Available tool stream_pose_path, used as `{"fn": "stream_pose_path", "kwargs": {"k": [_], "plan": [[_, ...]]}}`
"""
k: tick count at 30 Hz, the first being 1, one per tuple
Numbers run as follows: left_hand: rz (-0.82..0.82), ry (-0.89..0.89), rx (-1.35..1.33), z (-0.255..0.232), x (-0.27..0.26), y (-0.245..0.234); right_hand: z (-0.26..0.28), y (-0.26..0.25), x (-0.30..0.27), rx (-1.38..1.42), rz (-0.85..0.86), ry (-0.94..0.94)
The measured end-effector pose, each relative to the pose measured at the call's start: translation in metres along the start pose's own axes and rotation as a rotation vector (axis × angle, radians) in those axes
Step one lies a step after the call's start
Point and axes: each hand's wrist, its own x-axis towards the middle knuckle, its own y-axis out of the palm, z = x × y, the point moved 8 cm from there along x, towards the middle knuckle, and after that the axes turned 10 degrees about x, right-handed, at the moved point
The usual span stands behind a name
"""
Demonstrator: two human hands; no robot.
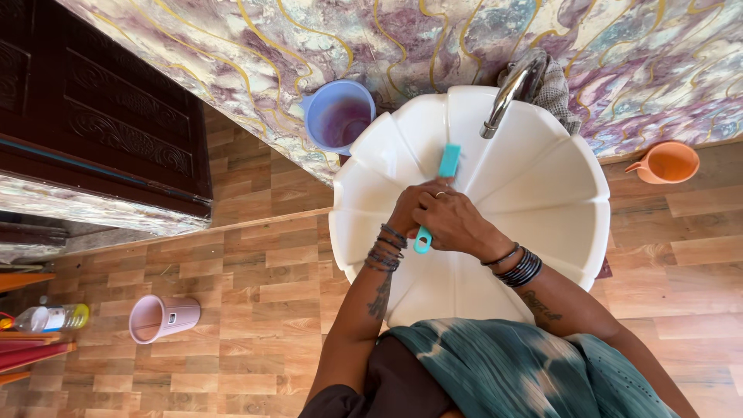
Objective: The person scrubs the interior of a white, flower-shaped basin sink using a teal scrubbing brush. They repeatedly scrub the basin's surface and the drain area, occasionally rinsing the brush under the running tap water. A purple bucket is visible nearby, and the person briefly picks it up before continuing to scrub the sink.
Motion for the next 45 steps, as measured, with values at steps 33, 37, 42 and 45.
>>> {"fn": "stream_pose_path", "kwargs": {"k": [33,37,42,45], "plan": [[-0.45,0.243,0.352,-0.013,0.025,-0.045,0.002,-0.001,0.017,-0.185,-0.187,-0.083],[-0.18,0.142,0.218,0.016,0.034,-0.011,-0.008,0.006,0.016,-0.127,-0.088,0.044],[0.188,0.184,-0.153,0.061,0.03,0.068,-0.019,0.01,0.006,-0.001,-0.114,0.104],[0.015,0.328,-0.013,0.049,0.027,0.051,-0.021,0.014,0.005,-0.051,-0.135,0.08]]}}
